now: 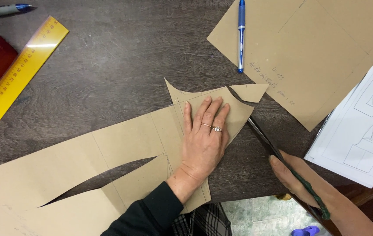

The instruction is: The person marks a line on a piece of cardboard with a blue pen and then uses scissors to cut along the marked line. They continue cutting the cardboard into a specific shape.

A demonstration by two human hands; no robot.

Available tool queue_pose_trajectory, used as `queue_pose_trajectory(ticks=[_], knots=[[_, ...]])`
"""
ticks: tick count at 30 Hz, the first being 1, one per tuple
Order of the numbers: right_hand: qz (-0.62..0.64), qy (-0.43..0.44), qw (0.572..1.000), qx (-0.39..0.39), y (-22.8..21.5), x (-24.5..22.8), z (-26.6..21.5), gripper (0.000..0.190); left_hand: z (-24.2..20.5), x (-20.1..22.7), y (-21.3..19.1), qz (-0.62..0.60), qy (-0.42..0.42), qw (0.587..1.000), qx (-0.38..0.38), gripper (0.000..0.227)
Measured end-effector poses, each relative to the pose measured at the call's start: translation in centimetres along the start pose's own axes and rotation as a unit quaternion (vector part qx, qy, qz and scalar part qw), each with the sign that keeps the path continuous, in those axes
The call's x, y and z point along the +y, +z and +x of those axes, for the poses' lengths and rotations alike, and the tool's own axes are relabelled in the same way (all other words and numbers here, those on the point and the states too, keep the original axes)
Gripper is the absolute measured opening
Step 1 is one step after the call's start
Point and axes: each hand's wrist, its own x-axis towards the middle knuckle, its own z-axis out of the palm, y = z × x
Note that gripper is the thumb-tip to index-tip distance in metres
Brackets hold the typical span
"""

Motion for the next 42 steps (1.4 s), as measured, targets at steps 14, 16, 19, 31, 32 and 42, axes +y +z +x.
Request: queue_pose_trajectory(ticks=[14,16,19,31,32,42], knots=[[0.042,-0.036,0.998,0.001,1.4,0.9,0.2,0.043,0.1,0.1,-0.2,-0.011,0.003,1.000,0.010,0.047],[0.078,-0.026,0.997,-0.009,1.3,1.1,0.5,0.042,0.2,0.1,-0.1,-0.012,0.003,1.000,0.017,0.046],[0.101,-0.029,0.994,-0.017,0.9,1.1,0.8,0.047,0.1,0.0,-0.1,-0.006,0.002,1.000,0.022,0.045],[0.031,0.048,0.997,-0.059,-8.3,0.6,2.4,0.042,-0.1,-0.1,0.2,-0.013,0.012,0.999,0.031,0.043],[-0.041,0.004,0.996,-0.078,-9.5,0.3,2.4,0.039,-0.5,-0.1,0.4,-0.027,0.018,0.999,0.017,0.047],[-0.323,-0.195,0.887,-0.266,-16.7,-9.0,2.1,0.035,0.1,2.1,-0.4,0.217,-0.113,0.950,0.195,0.030]])
